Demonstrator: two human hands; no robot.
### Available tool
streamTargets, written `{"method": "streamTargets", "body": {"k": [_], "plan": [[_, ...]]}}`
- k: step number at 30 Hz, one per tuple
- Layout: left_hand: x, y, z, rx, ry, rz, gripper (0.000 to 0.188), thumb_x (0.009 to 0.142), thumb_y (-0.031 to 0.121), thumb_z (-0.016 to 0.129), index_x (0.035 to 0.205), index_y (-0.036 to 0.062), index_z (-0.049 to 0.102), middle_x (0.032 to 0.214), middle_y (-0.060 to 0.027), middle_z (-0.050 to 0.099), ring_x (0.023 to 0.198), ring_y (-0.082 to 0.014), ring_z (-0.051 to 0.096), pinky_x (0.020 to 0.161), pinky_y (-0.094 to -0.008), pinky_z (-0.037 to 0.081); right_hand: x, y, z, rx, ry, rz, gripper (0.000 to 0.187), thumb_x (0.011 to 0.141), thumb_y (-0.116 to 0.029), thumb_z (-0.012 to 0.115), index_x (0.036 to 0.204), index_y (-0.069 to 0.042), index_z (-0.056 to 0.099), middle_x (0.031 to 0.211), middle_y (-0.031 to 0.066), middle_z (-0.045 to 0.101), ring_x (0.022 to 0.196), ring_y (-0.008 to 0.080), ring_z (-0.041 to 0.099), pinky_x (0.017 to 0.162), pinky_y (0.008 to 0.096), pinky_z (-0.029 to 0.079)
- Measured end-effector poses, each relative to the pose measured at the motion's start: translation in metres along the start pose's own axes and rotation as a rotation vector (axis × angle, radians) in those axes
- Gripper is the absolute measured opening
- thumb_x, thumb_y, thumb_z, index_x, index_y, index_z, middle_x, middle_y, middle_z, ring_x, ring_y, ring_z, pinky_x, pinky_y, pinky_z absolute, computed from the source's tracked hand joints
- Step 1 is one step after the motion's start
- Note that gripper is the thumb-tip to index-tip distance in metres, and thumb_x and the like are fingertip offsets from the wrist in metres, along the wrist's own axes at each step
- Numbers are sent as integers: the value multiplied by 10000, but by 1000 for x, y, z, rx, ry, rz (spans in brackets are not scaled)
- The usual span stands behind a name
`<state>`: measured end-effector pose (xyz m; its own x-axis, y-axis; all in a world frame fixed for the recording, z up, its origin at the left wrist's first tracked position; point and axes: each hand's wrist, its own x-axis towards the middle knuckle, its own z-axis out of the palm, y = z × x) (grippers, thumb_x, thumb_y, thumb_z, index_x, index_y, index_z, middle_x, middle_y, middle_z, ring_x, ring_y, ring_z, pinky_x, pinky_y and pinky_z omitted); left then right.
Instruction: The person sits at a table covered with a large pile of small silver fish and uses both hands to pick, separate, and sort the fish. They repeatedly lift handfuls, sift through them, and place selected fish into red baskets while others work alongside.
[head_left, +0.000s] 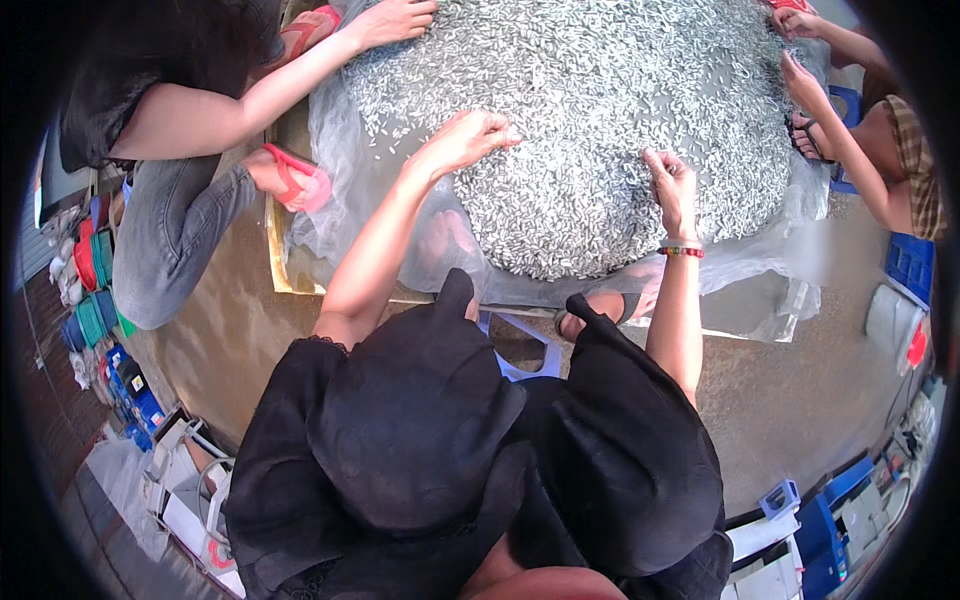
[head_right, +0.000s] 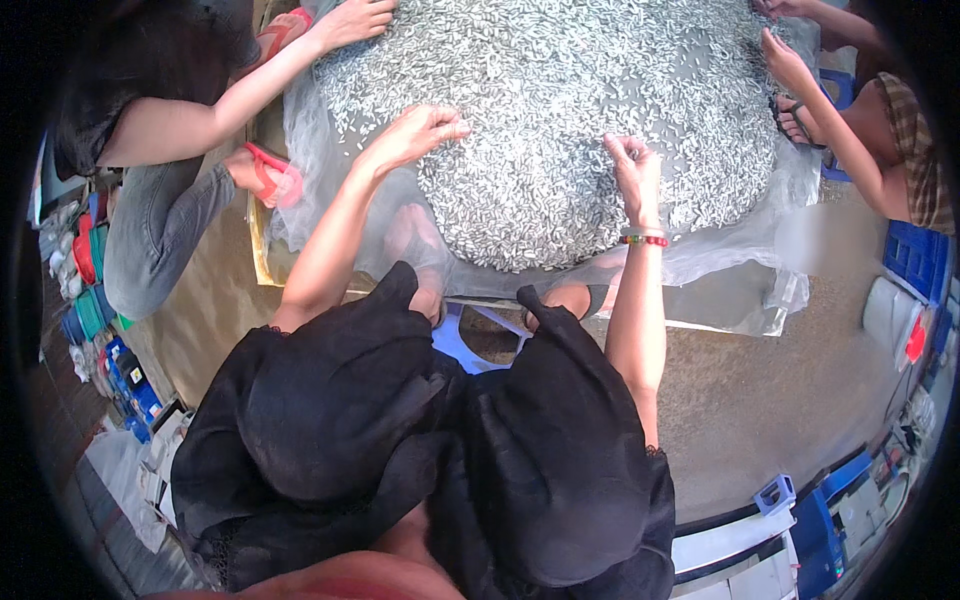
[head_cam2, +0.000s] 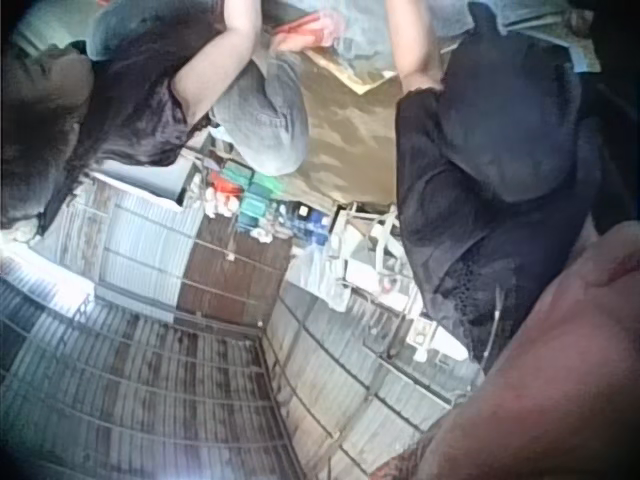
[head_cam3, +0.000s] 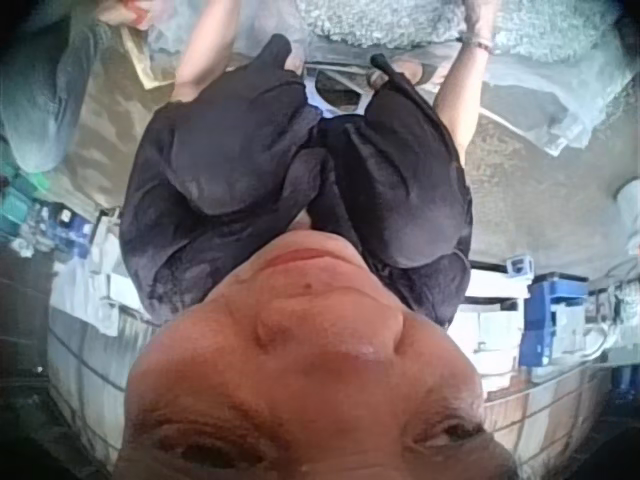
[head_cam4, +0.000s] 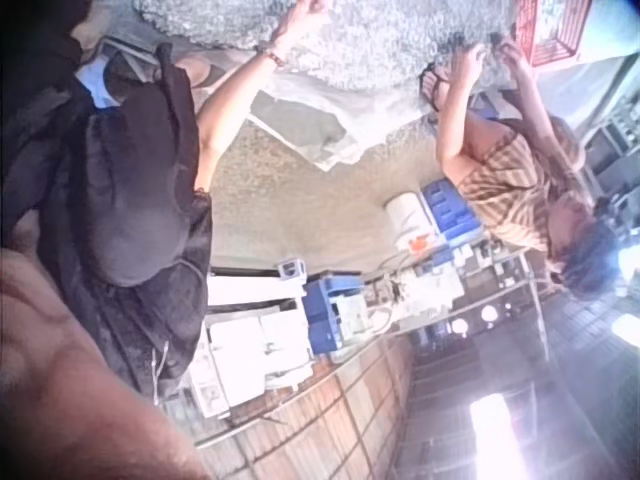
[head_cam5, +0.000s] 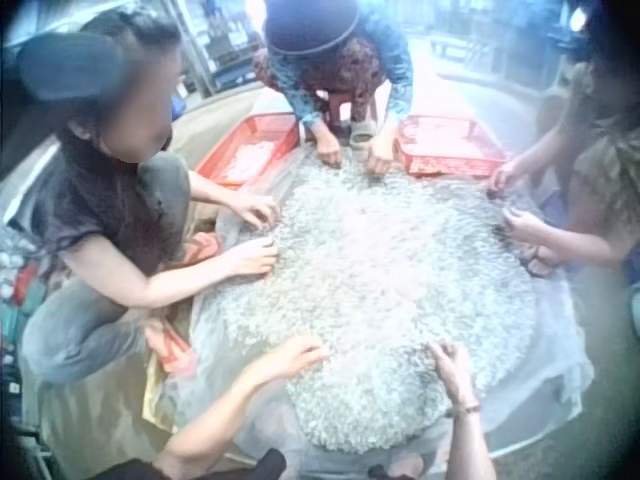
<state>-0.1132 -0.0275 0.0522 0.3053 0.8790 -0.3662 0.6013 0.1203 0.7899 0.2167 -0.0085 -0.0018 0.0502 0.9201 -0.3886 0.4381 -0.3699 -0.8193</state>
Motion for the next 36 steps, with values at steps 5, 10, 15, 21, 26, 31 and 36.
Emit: {"method": "streamTargets", "body": {"k": [5, 10, 15, 21, 26, 31, 36], "plan": [[-2, -6, 8, 393, 217, 231, 274, 879, 324, 527, 970, 108, 668, 753, -77, 598, 730, -164, 565, 658, -321, 422, 2, 5, 12, -505, 17, -222, 281, 774, -284, 662, 931, -52, 661, 725, 154, 642, 676, 261, 618, 642, 353, 476], [-4, 22, -1, 24, 182, 174, 228, 813, 234, 634, 1013, 134, 682, 791, -49, 622, 748, -138, 584, 682, -278, 445, -7, 0, 21, -471, -8, -206, 172, 732, -210, 696, 861, -98, 693, 734, 128, 660, 677, 236, 631, 646, 343, 481], [1, 12, -14, -412, 154, 134, 176, 778, 235, 696, 880, 92, 710, 761, 6, 623, 673, -85, 536, 597, -236, 424, -11, -16, 14, 628, -227, 109, 136, 766, -96, 645, 881, -24, 631, 785, 32, 624, 660, 140, 544, 605, 238, 439], [-8, 17, -15, -1458, -270, 297, 155, 848, 162, 474, 817, 10, 465, 830, -69, 430, 577, -72, 394, 347, -152, 263, -20, -73, 20, 1213, -321, 156, 144, 833, -129, 536, 930, -28, 567, 941, 99, 567, 771, 174, 549, 513, 231, 429], [14, 14, -11, -1072, -153, 9, 167, 846, 176, 524, 850, 11, 554, 833, -53, 477, 568, -72, 423, 340, -162, 324, 27, -73, 37, 402, -431, 1, 238, 830, -222, 598, 962, -24, 608, 697, 20, 550, 606, 126, 527, 457, 214, 398], [39, -35, 34, 577, 233, 390, 160, 846, 131, 528, 970, 59, 600, 860, -111, 551, 719, -262, 603, 623, -388, 502, 45, -40, 66, -855, -14, -507, 267, 784, -273, 630, 1009, -129, 648, 795, 162, 639, 782, 285, 633, 697, 373, 499], [12, -35, 53, 666, 115, 246, 150, 805, 127, 559, 852, -7, 511, 871, -187, 545, 783, -370, 594, 676, -448, 491, 9, -17, 72, -865, -143, -420, 191, 749, -251, 639, 842, -83, 643, 774, 162, 639, 757, 336, 621, 681, 416, 493]]}}
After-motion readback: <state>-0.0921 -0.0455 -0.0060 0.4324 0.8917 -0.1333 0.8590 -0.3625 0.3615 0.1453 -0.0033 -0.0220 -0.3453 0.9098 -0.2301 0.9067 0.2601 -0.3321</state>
